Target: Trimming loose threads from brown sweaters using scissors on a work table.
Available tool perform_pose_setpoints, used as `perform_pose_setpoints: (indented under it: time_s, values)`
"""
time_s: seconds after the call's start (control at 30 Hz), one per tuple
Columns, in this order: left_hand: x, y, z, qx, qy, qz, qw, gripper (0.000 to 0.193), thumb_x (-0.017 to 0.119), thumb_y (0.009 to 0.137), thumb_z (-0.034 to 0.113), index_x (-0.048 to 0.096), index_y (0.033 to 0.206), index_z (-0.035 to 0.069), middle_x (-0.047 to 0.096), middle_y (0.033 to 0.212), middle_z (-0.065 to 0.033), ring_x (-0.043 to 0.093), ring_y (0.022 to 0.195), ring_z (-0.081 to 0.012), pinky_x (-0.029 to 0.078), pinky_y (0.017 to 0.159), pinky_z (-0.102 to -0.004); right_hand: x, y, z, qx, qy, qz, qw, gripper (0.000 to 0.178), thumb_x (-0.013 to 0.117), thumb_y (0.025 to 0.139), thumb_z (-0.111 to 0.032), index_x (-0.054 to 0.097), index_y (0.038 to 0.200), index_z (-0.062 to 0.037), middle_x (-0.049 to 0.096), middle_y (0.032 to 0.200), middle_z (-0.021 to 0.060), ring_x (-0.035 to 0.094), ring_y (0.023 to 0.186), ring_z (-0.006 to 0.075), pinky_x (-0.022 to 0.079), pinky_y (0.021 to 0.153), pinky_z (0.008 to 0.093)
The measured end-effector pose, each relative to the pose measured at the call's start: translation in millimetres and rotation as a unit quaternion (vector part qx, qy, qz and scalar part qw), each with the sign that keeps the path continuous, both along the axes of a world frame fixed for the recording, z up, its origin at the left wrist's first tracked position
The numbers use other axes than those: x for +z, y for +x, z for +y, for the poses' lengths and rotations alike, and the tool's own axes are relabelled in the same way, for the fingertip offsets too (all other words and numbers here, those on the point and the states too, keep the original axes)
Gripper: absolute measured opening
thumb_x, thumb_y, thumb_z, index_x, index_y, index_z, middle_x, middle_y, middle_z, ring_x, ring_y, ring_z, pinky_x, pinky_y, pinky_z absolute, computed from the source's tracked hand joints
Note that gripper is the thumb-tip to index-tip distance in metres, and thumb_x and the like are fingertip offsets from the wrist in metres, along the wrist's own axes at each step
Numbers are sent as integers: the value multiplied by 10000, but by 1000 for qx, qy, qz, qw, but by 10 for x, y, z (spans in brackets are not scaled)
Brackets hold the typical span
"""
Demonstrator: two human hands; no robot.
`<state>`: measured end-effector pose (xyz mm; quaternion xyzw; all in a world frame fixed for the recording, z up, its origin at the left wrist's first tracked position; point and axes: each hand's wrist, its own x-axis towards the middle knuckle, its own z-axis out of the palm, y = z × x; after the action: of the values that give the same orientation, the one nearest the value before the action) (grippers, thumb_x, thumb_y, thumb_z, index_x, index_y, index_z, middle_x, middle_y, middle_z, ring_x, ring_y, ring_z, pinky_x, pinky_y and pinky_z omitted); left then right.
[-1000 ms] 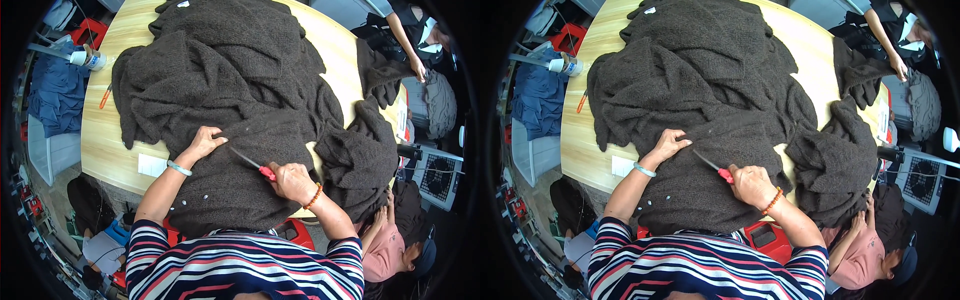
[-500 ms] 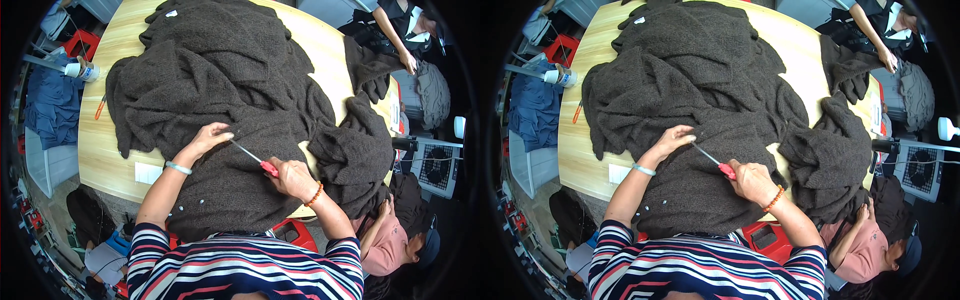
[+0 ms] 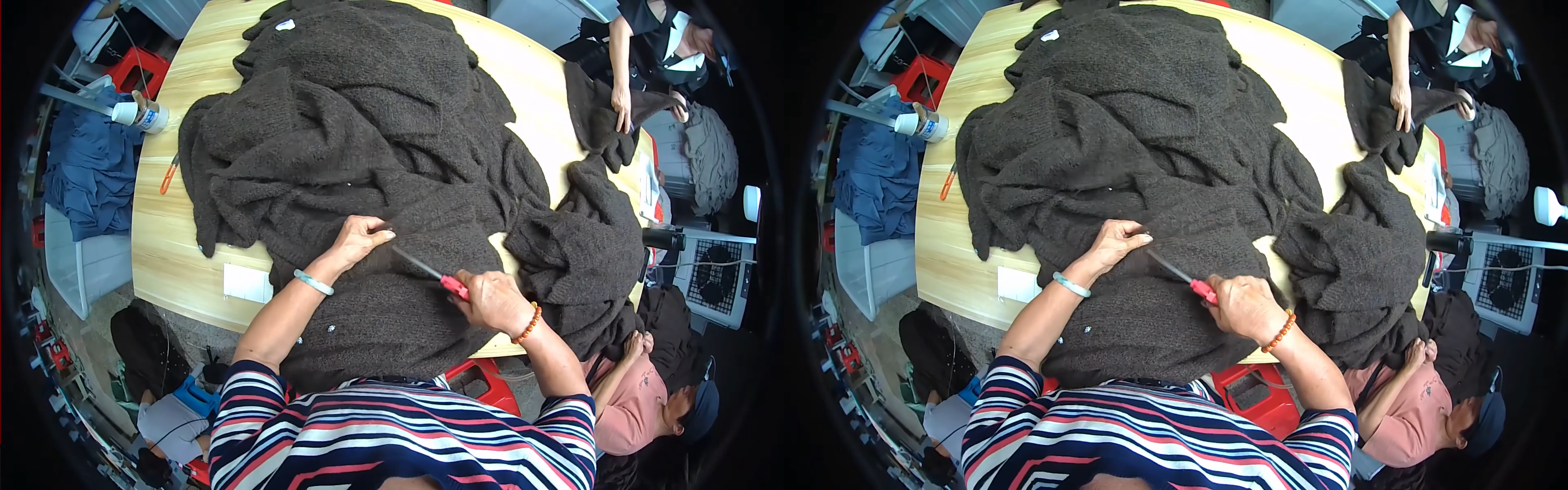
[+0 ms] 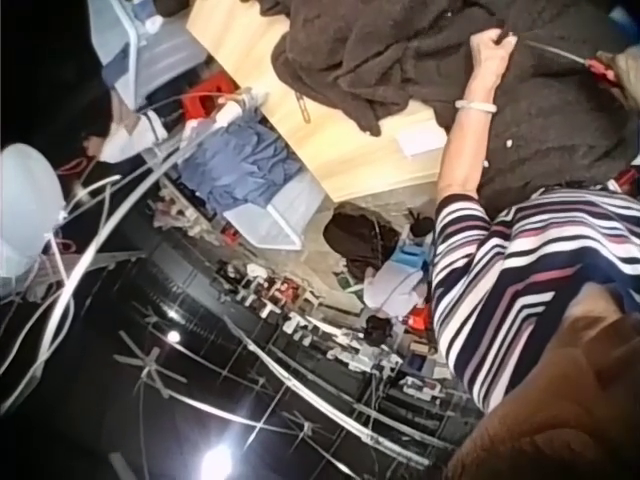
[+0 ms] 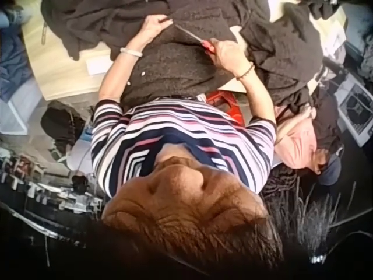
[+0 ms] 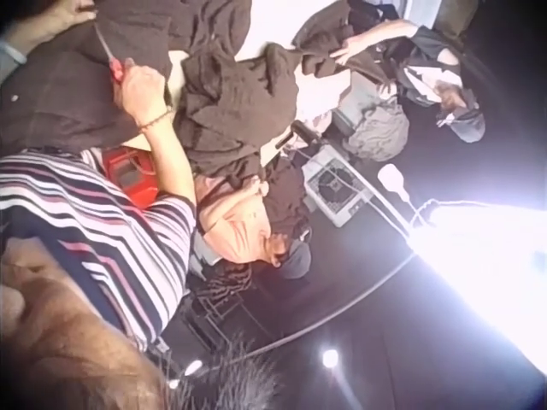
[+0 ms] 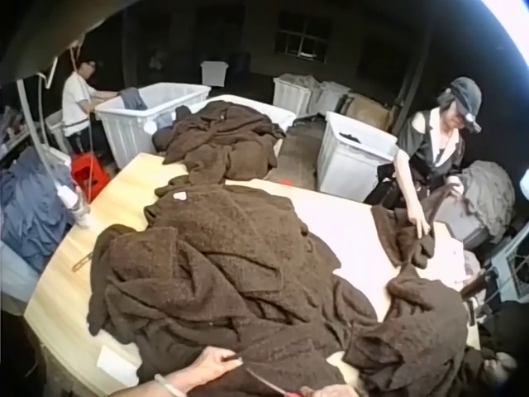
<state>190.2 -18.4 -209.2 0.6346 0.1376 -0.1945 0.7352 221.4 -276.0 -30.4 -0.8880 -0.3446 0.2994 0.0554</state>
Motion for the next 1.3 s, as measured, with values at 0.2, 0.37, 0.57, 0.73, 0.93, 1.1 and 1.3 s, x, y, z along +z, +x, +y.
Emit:
perform_pose_setpoints:
  time_s: [0.2, 0.37, 0.57, 0.73, 0.93, 1.1, 1.3]
  values:
    - [747, -249, -237, -139, 21, -44, 989, 151, 769, 833, 158, 725, 873, 20, 689, 771, -3, 602, 692, -52, 498, 605, -249, 165, 258, 40, -120, 64, 38, 990, 257, 688, 874, -230, 625, 1085, -98, 658, 797, 215, 659, 791, 418, 518, 679, 467]
    - [1515, -1026, -1003, -404, -249, -116, 872, 209, 624, 913, 136, 655, 1012, -45, 648, 854, -153, 658, 812, -216, 524, 745, -343, 107, 414, 427, -136, 149, 17, 979, 275, 690, 880, -217, 628, 1105, -71, 657, 830, 230, 654, 835, 428, 517, 718, 449]
    - [1458, -933, 102, -16, 213, -264, 941, 282, 729, 798, 63, 661, 1067, 13, 623, 1052, -109, 626, 974, -221, 509, 859, -351, -195, 411, 819, -54, 125, 26, 990, 294, 695, 868, -255, 596, 1067, -63, 662, 819, 222, 650, 833, 439, 508, 724, 492]
    - [525, -1197, 1533, 231, 604, -92, 757, 847, 840, 713, 225, 404, 1423, 75, 462, 1323, -214, 445, 1209, -419, 352, 1042, -516, -259, 489, 1287, -32, 160, -20, 986, 416, 759, 809, -199, 591, 1162, -58, 624, 1124, 133, 649, 994, 370, 531, 808, 435]
    - [118, -787, 1489, 212, 552, -216, 777, 159, 688, 787, 75, 609, 914, 23, 576, 922, -165, 575, 891, -360, 471, 727, -453, -550, 625, 2505, 30, 289, -22, 957, 560, 758, 793, -173, 533, 1294, -62, 610, 1210, 156, 644, 1040, 381, 529, 887, 424]
    - [968, -523, 805, 70, 478, -359, 799, 86, 617, 853, 89, 562, 899, 42, 562, 863, -141, 591, 767, -305, 497, 666, -430, -533, 823, 2577, -4, 332, 243, 911, 491, 731, 874, -367, 626, 1167, 14, 693, 848, 169, 666, 823, 242, 517, 830, 386]
    - [1048, -656, 36, -59, 230, -331, 913, 112, 609, 876, 128, 546, 915, 44, 577, 837, -168, 636, 820, -329, 499, 698, -434, -453, 715, 1938, 77, 163, 330, 927, 475, 811, 782, -150, 627, 1192, 4, 690, 1075, 108, 617, 1027, 168, 464, 954, 303]
